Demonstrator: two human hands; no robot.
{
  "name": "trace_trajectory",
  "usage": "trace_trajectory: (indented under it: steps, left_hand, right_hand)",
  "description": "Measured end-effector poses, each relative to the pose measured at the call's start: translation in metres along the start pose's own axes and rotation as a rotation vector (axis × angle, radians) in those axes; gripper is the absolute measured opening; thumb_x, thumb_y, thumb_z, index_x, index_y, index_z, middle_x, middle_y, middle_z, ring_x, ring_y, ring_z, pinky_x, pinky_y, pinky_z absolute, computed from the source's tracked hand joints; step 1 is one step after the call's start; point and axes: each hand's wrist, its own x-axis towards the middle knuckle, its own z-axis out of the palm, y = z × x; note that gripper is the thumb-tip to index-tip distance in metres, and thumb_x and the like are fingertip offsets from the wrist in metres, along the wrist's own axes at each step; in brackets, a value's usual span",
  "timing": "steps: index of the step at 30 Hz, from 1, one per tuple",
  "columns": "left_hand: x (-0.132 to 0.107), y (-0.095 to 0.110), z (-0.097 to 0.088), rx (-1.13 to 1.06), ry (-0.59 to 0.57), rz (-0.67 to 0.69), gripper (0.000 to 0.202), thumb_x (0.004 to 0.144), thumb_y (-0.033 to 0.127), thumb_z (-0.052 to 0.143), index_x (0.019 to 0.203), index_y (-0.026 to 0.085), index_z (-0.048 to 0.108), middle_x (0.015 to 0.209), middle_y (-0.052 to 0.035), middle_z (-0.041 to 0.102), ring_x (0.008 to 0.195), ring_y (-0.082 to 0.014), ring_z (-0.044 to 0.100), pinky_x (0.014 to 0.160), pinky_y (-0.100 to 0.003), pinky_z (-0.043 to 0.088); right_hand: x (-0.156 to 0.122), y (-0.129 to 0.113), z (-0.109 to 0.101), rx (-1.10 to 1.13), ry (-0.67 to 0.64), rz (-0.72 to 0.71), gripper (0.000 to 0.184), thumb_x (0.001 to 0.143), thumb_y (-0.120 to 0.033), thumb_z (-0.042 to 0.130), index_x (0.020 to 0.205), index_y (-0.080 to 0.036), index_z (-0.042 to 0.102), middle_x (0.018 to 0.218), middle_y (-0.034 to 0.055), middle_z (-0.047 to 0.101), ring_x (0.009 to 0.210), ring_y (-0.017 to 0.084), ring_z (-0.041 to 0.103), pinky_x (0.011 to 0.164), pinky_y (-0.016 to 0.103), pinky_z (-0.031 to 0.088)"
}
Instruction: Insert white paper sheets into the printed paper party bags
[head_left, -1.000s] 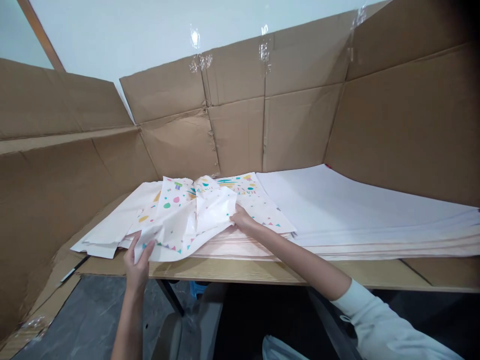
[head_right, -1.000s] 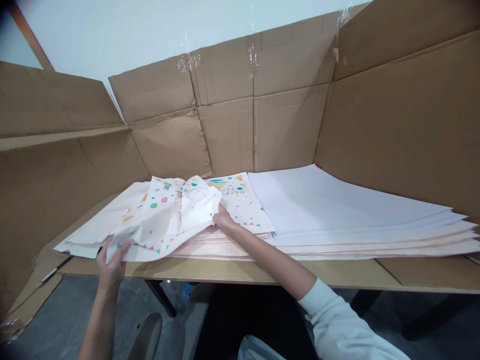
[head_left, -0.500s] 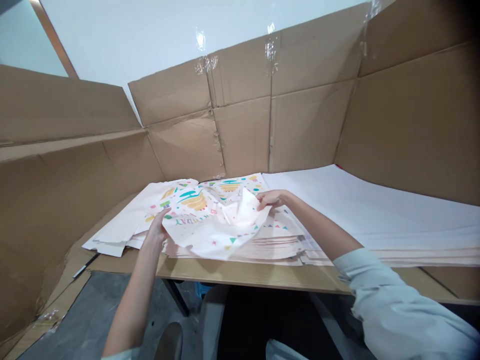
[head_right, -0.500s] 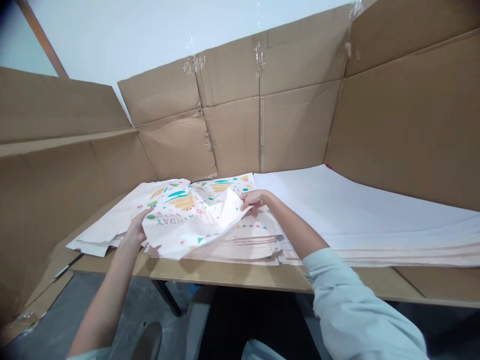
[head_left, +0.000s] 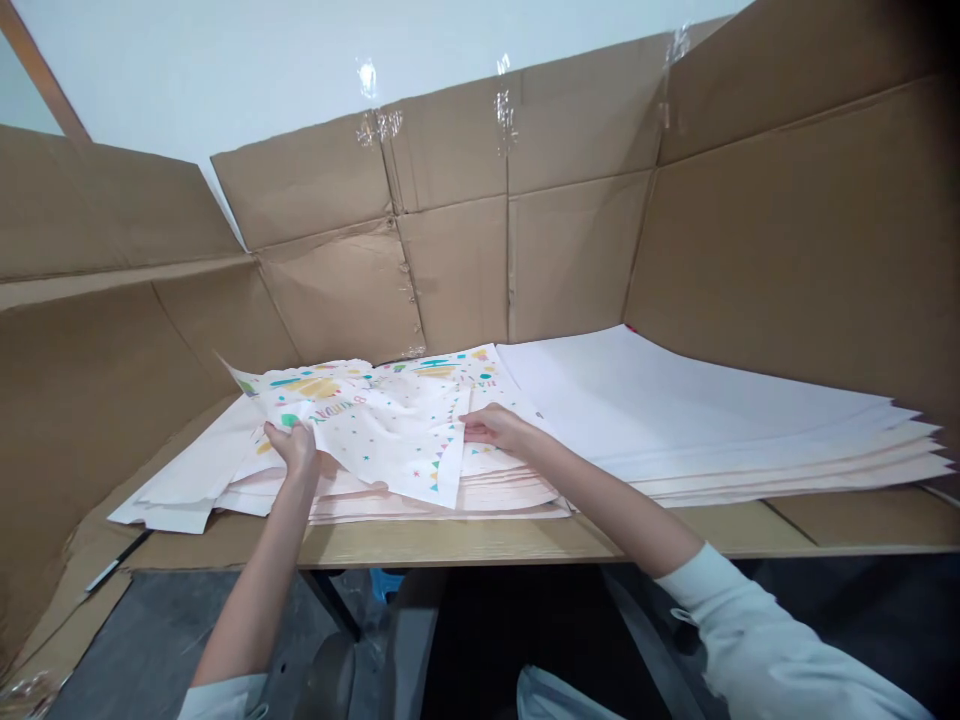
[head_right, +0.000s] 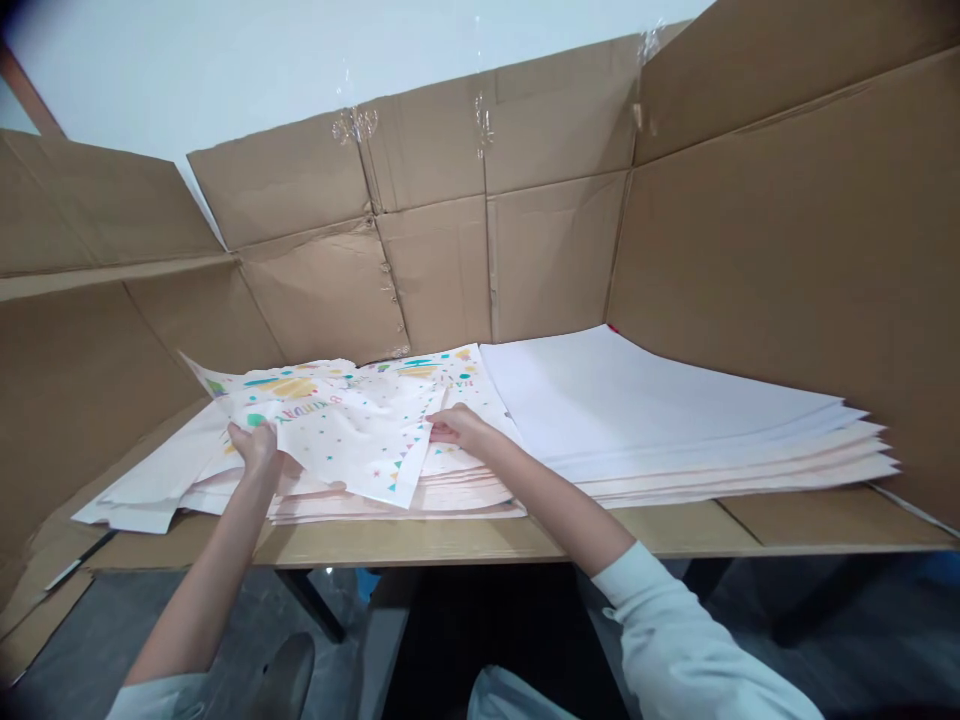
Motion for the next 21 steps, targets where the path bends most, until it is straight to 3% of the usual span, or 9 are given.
trace_trajectory:
  steps: [4,7,8,10,12,13,16,19,21]
  left_hand:
    - [-0.005,0.009,-0.017,0.191,0.112,0.203,0.08,0.066,0.006,0.047,0.132,0.007,0.003,0.134,-0.0211,0.022,0.124,-0.0179,0.028,0.102,-0.031,0.024]
    - [-0.022,0.024,-0.019,0.37,0.101,0.487,0.079,0.063,0.011,0.056,0.132,0.008,0.018,0.137,-0.0196,0.014,0.13,-0.0245,0.011,0.106,-0.037,0.009]
    - [-0.03,0.029,-0.015,0.372,0.003,0.536,0.068,0.065,0.012,0.056,0.128,0.009,0.03,0.135,-0.0174,0.021,0.129,-0.0251,0.014,0.106,-0.037,0.009]
    - [-0.048,0.036,0.002,0.303,-0.325,0.517,0.044,0.066,0.015,0.058,0.109,0.013,0.052,0.121,-0.0131,0.043,0.12,-0.0249,0.032,0.104,-0.036,0.018]
    - [-0.066,0.039,0.027,0.254,-0.663,0.374,0.024,0.065,0.022,0.062,0.087,0.014,0.061,0.097,-0.011,0.057,0.098,-0.024,0.05,0.094,-0.034,0.033]
    - [-0.073,0.039,0.041,0.256,-0.752,0.33,0.021,0.065,0.026,0.063,0.081,0.014,0.062,0.092,-0.0109,0.059,0.089,-0.0231,0.053,0.088,-0.033,0.037]
    - [-0.086,0.037,0.079,0.468,-0.819,0.361,0.037,0.061,0.039,0.066,0.087,0.013,0.062,0.093,-0.0114,0.06,0.081,-0.0222,0.055,0.079,-0.031,0.04]
    - [-0.083,0.036,0.106,0.829,-0.932,0.248,0.045,0.065,0.05,0.058,0.082,0.009,0.061,0.08,-0.0115,0.061,0.069,-0.0209,0.057,0.064,-0.028,0.042]
    - [-0.077,0.036,0.117,0.994,-0.962,0.171,0.039,0.069,0.047,0.054,0.076,0.009,0.061,0.073,-0.0096,0.061,0.062,-0.0177,0.056,0.056,-0.024,0.04]
  right_hand:
    - [0.014,0.005,0.029,-0.01,0.099,0.064,0.011,0.069,-0.003,0.052,0.078,-0.009,0.052,0.067,0.0062,0.059,0.062,0.014,0.058,0.063,0.028,0.051]
    - [0.026,0.007,0.04,-0.001,0.154,0.041,0.013,0.069,-0.004,0.054,0.081,-0.008,0.051,0.066,0.0047,0.058,0.058,0.012,0.057,0.06,0.028,0.051]
    - [0.028,0.008,0.042,0.003,0.161,0.022,0.015,0.067,-0.004,0.057,0.081,-0.007,0.052,0.067,0.0047,0.059,0.058,0.012,0.057,0.06,0.027,0.051]
    - [0.03,0.01,0.046,0.004,0.171,-0.022,0.02,0.063,-0.006,0.062,0.081,-0.007,0.053,0.068,0.0049,0.059,0.059,0.012,0.057,0.058,0.025,0.051]
    - [0.029,0.013,0.05,-0.002,0.18,-0.064,0.024,0.06,-0.012,0.067,0.081,-0.007,0.055,0.068,0.0053,0.06,0.058,0.013,0.057,0.055,0.023,0.05]
    - [0.029,0.015,0.052,-0.006,0.178,-0.082,0.025,0.06,-0.015,0.068,0.081,-0.007,0.056,0.067,0.0056,0.06,0.058,0.013,0.057,0.053,0.022,0.049]
    - [0.029,0.02,0.055,-0.022,0.166,-0.13,0.029,0.061,-0.022,0.067,0.085,-0.008,0.058,0.069,0.0063,0.061,0.06,0.015,0.058,0.05,0.022,0.047]
    - [0.033,0.026,0.058,-0.04,0.171,-0.179,0.035,0.059,-0.025,0.068,0.088,-0.009,0.059,0.075,0.0069,0.062,0.065,0.017,0.059,0.05,0.023,0.047]
    - [0.037,0.03,0.06,-0.071,0.169,-0.239,0.042,0.051,-0.028,0.073,0.087,-0.009,0.06,0.079,0.0072,0.063,0.07,0.018,0.059,0.052,0.023,0.047]
